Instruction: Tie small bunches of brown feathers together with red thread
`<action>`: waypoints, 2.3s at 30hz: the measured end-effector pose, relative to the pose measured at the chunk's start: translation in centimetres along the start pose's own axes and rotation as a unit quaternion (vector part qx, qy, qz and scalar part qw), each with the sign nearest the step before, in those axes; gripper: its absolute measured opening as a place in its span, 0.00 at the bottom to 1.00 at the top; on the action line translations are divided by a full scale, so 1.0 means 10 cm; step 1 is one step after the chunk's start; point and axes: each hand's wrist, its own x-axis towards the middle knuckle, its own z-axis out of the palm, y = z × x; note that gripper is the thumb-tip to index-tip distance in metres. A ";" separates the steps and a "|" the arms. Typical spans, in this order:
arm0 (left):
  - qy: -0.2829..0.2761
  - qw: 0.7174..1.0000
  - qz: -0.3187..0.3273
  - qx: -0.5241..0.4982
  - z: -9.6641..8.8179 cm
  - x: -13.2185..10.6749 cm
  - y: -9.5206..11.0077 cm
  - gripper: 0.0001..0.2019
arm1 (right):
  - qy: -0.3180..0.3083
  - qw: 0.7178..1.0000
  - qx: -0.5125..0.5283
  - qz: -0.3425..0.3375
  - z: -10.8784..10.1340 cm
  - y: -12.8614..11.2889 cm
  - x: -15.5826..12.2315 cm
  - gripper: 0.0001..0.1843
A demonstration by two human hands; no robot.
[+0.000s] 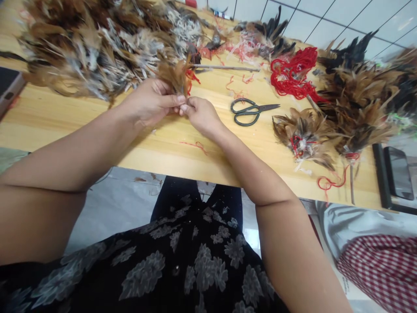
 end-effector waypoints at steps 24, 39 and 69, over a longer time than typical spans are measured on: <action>0.001 0.996 0.061 0.064 -0.07 0.06 0.04 0.19 | 0.052 0.976 0.193 0.082 -0.16 -0.20 0.00 0.27; -0.041 0.924 0.179 0.336 0.00 0.12 -0.09 0.16 | 0.137 0.972 0.163 0.104 -0.27 0.00 0.04 0.23; 0.033 0.938 0.214 0.272 0.21 -0.02 0.08 0.16 | 0.052 0.988 0.121 0.077 -0.13 -0.08 -0.08 0.21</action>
